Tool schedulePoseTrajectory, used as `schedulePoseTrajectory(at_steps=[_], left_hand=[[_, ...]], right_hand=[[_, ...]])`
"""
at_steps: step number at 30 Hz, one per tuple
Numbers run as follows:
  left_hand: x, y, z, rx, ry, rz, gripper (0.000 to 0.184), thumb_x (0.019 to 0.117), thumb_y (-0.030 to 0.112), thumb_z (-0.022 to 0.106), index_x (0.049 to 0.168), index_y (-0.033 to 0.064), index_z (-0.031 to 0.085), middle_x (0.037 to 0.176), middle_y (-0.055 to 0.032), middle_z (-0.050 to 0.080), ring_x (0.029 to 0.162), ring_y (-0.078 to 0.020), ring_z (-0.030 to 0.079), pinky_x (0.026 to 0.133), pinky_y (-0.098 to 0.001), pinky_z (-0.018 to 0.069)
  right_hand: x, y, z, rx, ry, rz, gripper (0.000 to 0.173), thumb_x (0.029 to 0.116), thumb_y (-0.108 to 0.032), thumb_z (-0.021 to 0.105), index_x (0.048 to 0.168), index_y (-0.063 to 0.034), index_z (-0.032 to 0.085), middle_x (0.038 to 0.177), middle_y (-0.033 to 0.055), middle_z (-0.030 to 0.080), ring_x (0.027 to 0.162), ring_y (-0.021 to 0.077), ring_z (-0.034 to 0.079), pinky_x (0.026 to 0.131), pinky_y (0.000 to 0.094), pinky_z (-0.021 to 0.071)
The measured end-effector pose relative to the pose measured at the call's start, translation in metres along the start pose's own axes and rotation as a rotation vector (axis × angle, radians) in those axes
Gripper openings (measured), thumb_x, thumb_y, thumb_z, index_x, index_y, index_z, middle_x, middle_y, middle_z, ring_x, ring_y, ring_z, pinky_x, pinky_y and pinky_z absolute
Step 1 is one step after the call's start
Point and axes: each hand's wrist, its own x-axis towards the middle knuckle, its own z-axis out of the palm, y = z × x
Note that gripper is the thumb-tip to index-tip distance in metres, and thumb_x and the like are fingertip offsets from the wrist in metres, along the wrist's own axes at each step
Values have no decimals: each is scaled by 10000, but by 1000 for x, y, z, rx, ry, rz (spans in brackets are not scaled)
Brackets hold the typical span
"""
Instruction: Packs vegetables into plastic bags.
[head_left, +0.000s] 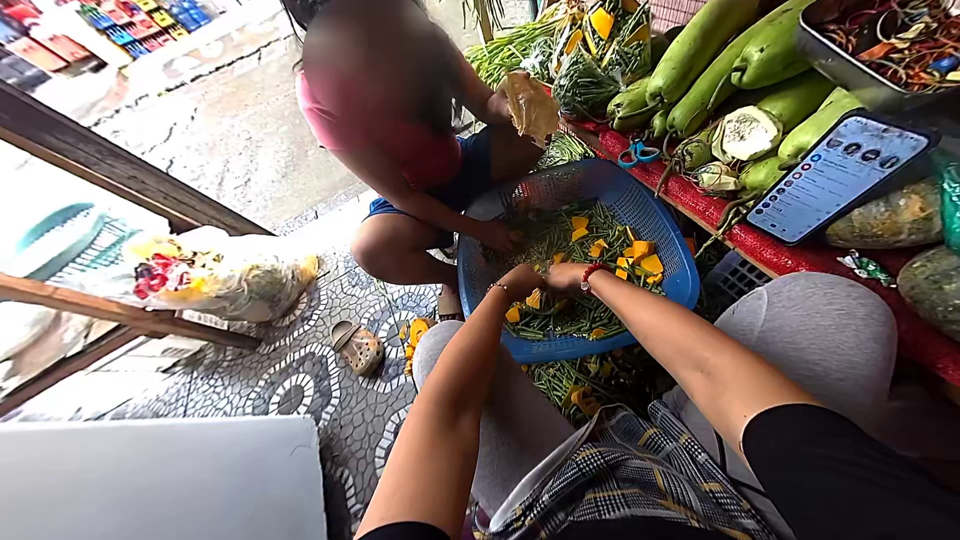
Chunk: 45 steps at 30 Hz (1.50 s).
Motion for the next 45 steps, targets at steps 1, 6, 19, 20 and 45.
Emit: schedulePoseTrajectory(at_steps=[1, 6, 19, 20, 45], left_hand=[[-1, 0, -1, -26, -20, 22, 283, 1066, 258, 529, 994, -5, 608, 748, -45, 464, 599, -142, 420, 580, -336, 402], [-22, 4, -10, -386, -173, 210, 262, 1048, 267, 594, 862, 84, 581, 607, 49, 470, 464, -36, 393, 451, -205, 335], [-61, 61, -18, -1242, -113, 208, 243, 1075, 164, 417, 873, 115, 543, 566, 70, 423, 410, -8, 355, 391, -149, 316], [-72, 72, -22, -1241, 19, 297, 230, 1069, 160, 427, 873, 124, 540, 581, 74, 421, 425, -12, 357, 404, -155, 323], [-178, 38, -78, 367, 420, 863, 185, 1027, 92, 552, 1050, 50, 731, 868, -68, 709, 814, -196, 695, 770, -430, 573]], right_hand=[[-9, -2, -5, 14, -23, -6, 354, 1069, -273, 521, 1065, 53, 661, 1002, 192, 653, 887, 271, 631, 825, 500, 504], [-63, -3, -37, 293, -154, -83, 235, 1040, -174, 528, 844, -63, 594, 626, -25, 463, 474, 47, 376, 460, 225, 333], [-112, -6, -74, 781, 106, -287, 206, 1091, -172, 437, 1022, -82, 609, 614, -83, 408, 466, -8, 335, 436, 158, 293], [-127, -17, -76, 681, 292, -372, 215, 1094, -224, 471, 1018, -89, 621, 676, -67, 445, 533, 13, 377, 499, 194, 336], [-221, -55, -91, -108, 278, -740, 216, 1043, -41, 511, 980, 63, 690, 853, 122, 648, 804, 164, 601, 749, 339, 489]])
